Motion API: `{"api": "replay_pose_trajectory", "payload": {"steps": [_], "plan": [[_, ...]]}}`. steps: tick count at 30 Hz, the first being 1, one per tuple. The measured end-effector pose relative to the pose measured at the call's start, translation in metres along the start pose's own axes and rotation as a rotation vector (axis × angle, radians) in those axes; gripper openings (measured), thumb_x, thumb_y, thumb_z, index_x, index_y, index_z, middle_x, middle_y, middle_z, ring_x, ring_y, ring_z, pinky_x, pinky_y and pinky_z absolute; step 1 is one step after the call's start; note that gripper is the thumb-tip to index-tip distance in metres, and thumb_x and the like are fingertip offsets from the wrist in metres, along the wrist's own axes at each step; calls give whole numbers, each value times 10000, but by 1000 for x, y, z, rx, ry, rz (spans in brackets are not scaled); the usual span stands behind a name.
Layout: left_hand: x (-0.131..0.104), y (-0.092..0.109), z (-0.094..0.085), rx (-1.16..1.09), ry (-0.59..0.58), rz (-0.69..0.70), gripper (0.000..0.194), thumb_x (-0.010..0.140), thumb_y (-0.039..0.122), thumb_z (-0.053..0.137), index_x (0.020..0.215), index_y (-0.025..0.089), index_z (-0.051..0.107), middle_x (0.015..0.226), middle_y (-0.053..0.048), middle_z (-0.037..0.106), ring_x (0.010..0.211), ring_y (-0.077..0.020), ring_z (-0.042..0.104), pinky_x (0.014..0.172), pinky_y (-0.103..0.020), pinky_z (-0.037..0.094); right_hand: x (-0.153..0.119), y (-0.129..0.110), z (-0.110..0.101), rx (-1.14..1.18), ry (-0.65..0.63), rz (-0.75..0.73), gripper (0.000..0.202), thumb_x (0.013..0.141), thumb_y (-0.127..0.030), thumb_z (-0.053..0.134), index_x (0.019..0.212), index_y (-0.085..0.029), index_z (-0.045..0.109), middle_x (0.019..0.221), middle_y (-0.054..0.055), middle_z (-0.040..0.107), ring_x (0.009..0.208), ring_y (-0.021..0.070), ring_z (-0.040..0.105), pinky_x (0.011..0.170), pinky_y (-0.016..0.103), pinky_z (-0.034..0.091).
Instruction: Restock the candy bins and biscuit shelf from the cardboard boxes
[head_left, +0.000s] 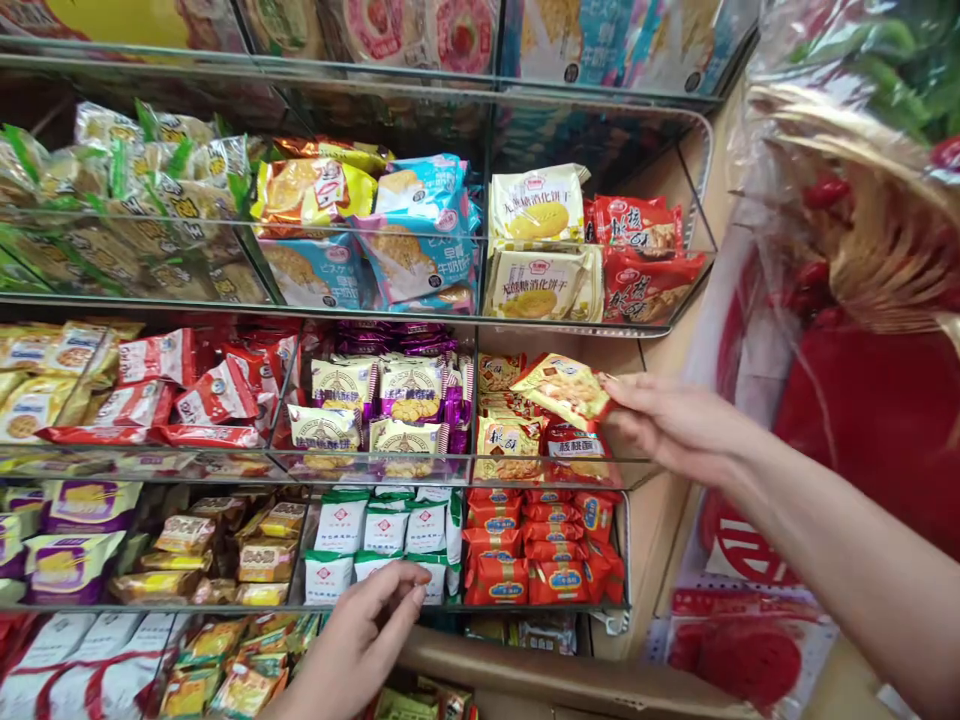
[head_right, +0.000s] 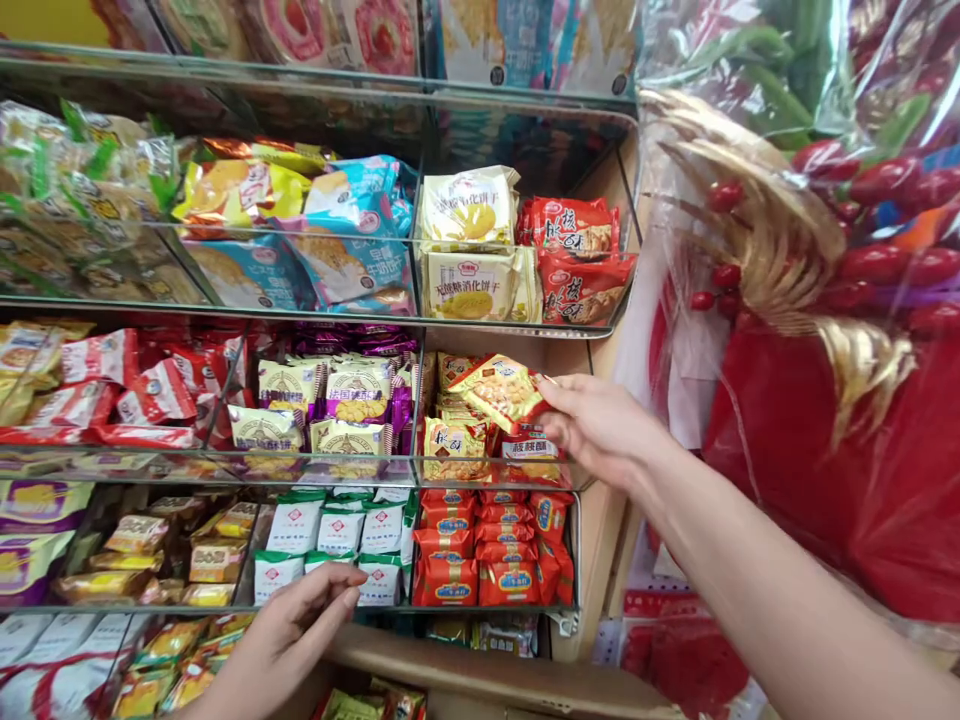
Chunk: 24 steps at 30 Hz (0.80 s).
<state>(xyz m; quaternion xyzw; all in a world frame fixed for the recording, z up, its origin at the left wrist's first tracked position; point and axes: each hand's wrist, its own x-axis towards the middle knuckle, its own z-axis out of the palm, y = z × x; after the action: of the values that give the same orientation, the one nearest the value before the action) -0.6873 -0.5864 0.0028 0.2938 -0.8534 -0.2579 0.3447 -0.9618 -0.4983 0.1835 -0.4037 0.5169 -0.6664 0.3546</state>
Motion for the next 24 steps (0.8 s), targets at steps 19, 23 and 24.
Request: {"api": "replay_pose_trajectory", "payload": {"steps": [19,23,24], "plan": [[-8,-17,8,153,34,139,116,850,227,406,867,223,521,721,30,585,630,-77,561,568,-143,415,157,39,47,-433,207,-190,204,754,-109,578,951,-128,529,917,20,565,685,99,565,527,224,511],[-5,-16,9,163,20,167,100,842,201,420,863,232,514,706,41,581,638,-74,562,573,-140,413,159,39,49,-413,181,-120,170,757,-127,581,921,-116,535,866,12,574,650,92,569,504,215,514],[-4,-17,9,161,14,172,100,841,197,423,866,233,513,709,42,582,642,-74,563,577,-140,413,159,38,50,-413,178,-103,146,765,-139,575,903,-113,539,850,10,574,638,88,567,496,213,512]]}}
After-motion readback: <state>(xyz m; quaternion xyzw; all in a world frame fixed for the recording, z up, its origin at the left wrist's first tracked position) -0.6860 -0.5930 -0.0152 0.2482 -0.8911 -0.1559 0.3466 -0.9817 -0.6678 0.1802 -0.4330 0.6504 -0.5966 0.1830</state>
